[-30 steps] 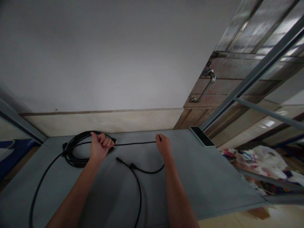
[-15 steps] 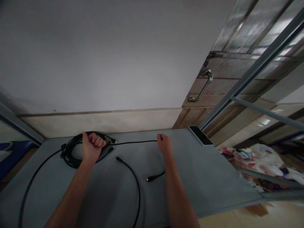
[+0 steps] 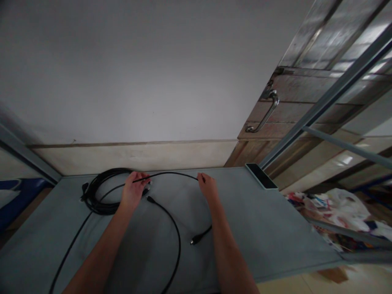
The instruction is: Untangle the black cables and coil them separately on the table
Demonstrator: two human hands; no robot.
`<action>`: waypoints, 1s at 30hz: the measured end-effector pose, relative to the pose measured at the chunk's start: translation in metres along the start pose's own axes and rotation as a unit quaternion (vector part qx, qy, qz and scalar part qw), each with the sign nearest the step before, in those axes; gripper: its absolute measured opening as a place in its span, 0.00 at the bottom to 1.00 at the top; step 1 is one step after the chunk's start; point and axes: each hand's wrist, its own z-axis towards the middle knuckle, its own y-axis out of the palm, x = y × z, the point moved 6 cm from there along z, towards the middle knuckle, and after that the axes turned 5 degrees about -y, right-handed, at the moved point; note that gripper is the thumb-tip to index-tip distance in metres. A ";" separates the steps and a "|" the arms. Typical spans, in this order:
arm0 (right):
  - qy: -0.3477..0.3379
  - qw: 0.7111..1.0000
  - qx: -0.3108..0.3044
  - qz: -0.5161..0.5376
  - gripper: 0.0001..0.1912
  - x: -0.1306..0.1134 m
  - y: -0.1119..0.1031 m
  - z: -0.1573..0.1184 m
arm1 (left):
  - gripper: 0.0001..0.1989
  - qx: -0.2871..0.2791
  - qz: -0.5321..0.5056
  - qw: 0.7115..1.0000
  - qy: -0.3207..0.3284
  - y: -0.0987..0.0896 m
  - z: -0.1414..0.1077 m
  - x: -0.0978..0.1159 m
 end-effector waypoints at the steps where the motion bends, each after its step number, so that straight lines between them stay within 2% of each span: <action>1: -0.004 1.000 -0.002 0.004 0.23 -0.001 0.001 0.000 | 0.12 -0.003 0.009 1.000 -0.003 0.001 -0.001 -0.004; 5: -0.006 1.000 -0.004 0.017 0.23 -0.006 0.003 -0.002 | 0.10 -0.008 0.026 1.000 -0.005 0.007 -0.005 -0.012; 12: -0.005 0.999 -0.014 0.049 0.24 -0.011 0.006 -0.003 | 0.14 -0.027 0.094 0.994 0.040 0.013 -0.009 -0.006; 20: -0.025 0.996 -0.053 0.070 0.22 -0.030 0.017 -0.008 | 0.23 -0.122 0.205 0.969 0.067 0.027 -0.021 -0.019; 26: -0.060 0.991 -0.100 0.071 0.20 -0.054 0.030 -0.016 | 0.16 -0.162 0.336 0.927 0.029 0.041 -0.030 -0.038; 30: -0.100 0.982 -0.144 0.070 0.19 -0.070 0.040 -0.024 | 0.13 -0.153 0.306 0.939 -0.024 0.043 -0.033 -0.061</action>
